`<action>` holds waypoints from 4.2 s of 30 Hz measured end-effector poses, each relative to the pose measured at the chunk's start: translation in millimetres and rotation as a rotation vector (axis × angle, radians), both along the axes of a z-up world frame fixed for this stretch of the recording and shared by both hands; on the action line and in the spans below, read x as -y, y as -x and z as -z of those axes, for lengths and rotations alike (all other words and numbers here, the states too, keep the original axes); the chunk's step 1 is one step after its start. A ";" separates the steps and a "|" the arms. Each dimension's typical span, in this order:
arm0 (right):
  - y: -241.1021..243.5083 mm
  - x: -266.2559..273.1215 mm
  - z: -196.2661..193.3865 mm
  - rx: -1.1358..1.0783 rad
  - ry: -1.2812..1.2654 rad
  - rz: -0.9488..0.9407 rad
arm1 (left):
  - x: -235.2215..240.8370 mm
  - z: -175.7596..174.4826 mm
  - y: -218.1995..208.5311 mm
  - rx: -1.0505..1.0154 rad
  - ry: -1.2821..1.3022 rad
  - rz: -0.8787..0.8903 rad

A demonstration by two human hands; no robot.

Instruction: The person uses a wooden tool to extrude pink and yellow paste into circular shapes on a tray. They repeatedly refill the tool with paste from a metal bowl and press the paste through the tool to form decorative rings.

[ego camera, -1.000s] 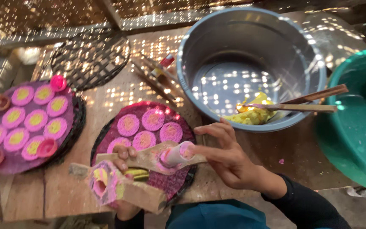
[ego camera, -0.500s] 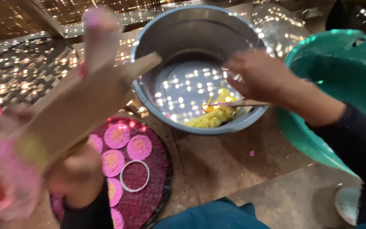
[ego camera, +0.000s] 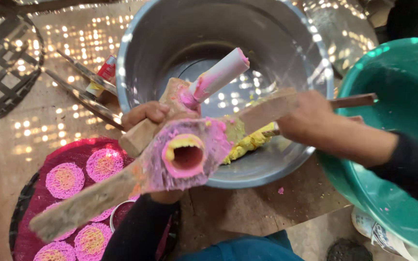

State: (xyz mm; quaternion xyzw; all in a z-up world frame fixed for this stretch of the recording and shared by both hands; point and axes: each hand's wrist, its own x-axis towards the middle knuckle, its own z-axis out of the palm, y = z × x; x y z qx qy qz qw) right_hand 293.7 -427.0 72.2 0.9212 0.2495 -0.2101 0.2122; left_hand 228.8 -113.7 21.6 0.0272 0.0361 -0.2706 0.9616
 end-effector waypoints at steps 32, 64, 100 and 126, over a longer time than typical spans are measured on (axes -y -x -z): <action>40.7 -55.4 0.4 -0.213 -0.289 0.055 | 32.8 -26.8 -17.8 0.429 -0.601 -0.390; 195.9 -19.6 -102.4 0.764 -0.519 -0.035 | 82.7 -54.6 -6.9 1.297 -2.223 -1.369; 144.5 -103.4 -1.6 -0.822 -1.788 0.283 | -102.8 -56.2 75.6 0.410 -0.972 -1.013; 244.1 -146.9 1.4 -0.402 -1.617 -0.299 | -114.0 -59.7 270.4 1.046 -2.180 -0.658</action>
